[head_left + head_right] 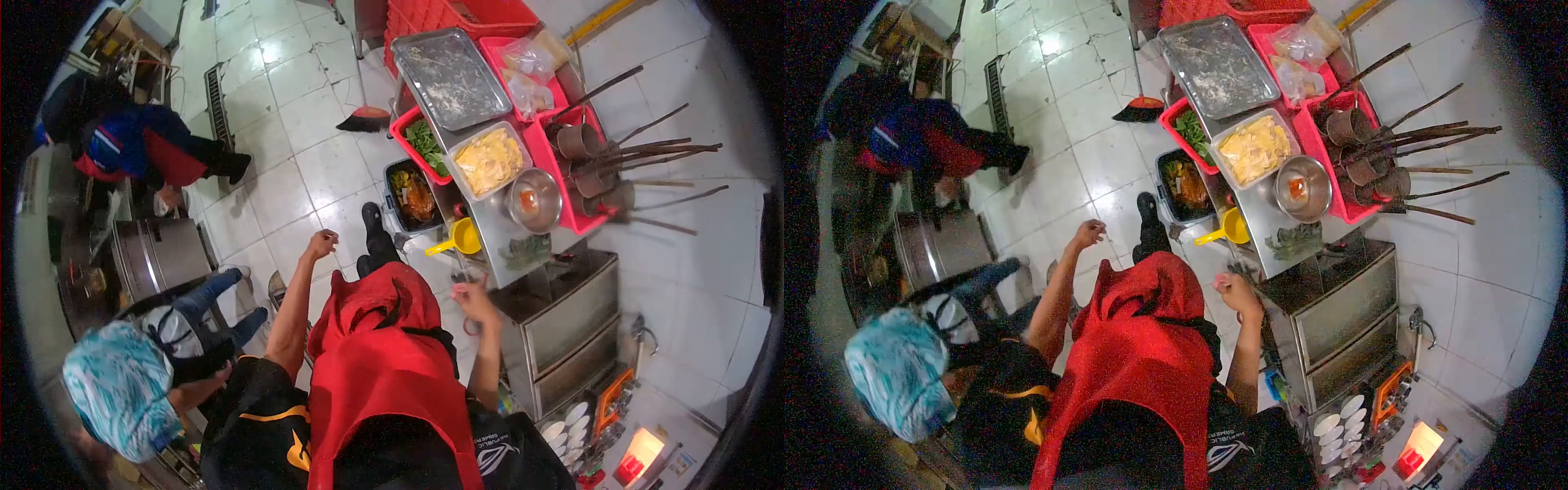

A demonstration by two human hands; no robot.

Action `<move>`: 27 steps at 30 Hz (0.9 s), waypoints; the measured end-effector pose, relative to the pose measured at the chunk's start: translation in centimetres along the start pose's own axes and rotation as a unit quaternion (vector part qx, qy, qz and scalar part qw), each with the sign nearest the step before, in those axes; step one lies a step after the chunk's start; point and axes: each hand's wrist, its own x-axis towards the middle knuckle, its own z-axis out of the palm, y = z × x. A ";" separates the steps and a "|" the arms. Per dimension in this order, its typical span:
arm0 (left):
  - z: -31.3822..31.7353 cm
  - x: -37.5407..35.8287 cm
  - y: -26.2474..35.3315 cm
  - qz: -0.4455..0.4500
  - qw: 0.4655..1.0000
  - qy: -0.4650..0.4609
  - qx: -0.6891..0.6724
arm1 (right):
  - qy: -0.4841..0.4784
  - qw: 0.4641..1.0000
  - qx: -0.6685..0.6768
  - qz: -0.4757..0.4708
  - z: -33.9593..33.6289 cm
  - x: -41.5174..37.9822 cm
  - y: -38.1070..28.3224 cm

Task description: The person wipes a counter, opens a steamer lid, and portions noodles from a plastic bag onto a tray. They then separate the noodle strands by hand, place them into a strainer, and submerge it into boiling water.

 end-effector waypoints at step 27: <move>2.9 23.7 53.6 0.317 0.914 -0.185 0.175 | 0.309 0.880 0.360 -0.019 -7.1 24.8 -9.1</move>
